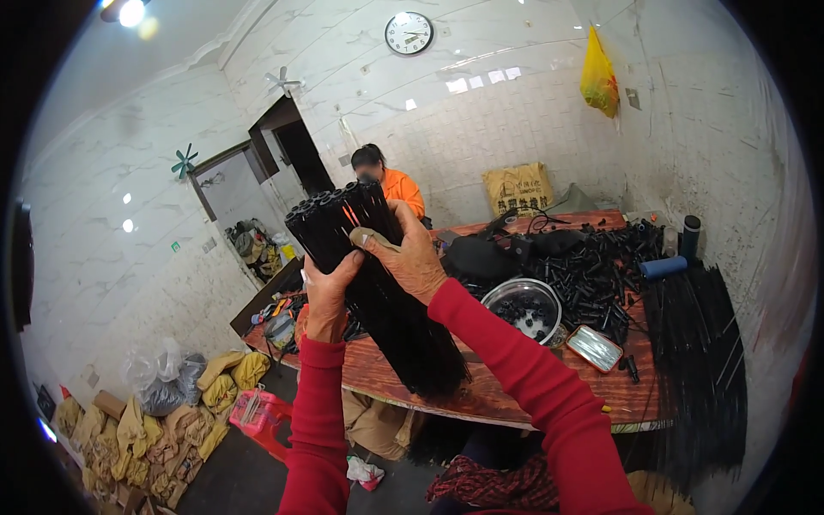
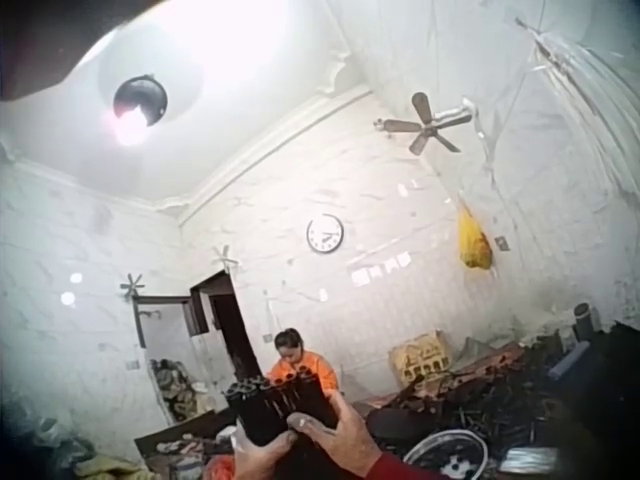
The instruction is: The recorder is sorting and placing black industrial rods into a circular template/holder and organizing them on a production floor.
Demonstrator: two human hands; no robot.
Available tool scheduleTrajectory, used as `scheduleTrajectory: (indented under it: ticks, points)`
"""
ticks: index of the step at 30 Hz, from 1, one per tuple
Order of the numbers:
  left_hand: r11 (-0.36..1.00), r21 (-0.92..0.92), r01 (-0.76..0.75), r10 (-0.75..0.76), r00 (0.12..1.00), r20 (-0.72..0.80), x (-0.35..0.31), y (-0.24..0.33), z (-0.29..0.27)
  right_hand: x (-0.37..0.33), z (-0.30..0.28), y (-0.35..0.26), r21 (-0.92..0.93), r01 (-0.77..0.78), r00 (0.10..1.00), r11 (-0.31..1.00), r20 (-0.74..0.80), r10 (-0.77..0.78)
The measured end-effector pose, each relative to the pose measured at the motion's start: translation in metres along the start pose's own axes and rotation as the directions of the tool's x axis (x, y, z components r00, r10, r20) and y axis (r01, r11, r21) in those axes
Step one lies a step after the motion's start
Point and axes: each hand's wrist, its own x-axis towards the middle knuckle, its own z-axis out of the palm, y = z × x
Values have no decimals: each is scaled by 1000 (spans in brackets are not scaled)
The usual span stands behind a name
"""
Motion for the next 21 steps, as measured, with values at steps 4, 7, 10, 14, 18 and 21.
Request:
scheduleTrajectory:
  ticks: [4, 7, 10, 14, 18, 21]
  points:
    - [994, 84, -64, 65, 998, -6, -3, -2, 0, -2, 1, -1, -151, 92, 996, 984, 19, -91]
    - [993, 105, -60, 61, 998, -8, -8, -4, -1, -7, 3, -5, -194, 58, 997, 979, 64, -47]
    - [994, 108, -32, 30, 999, 19, -9, -4, -2, -10, 5, -11, -52, -24, 996, 998, 88, 29]
    - [982, 190, -2, 2, 1000, 3, -15, 0, 2, -13, 7, -17, -38, -19, 995, 999, 97, 23]
    - [998, 63, 28, -34, 994, 103, -34, 9, 5, -23, 1, -21, -157, -27, 994, 987, 102, 43]
    - [999, -1, -38, 38, 991, 132, -43, 10, 10, -29, 0, -21, -283, 86, 994, 955, 94, -61]
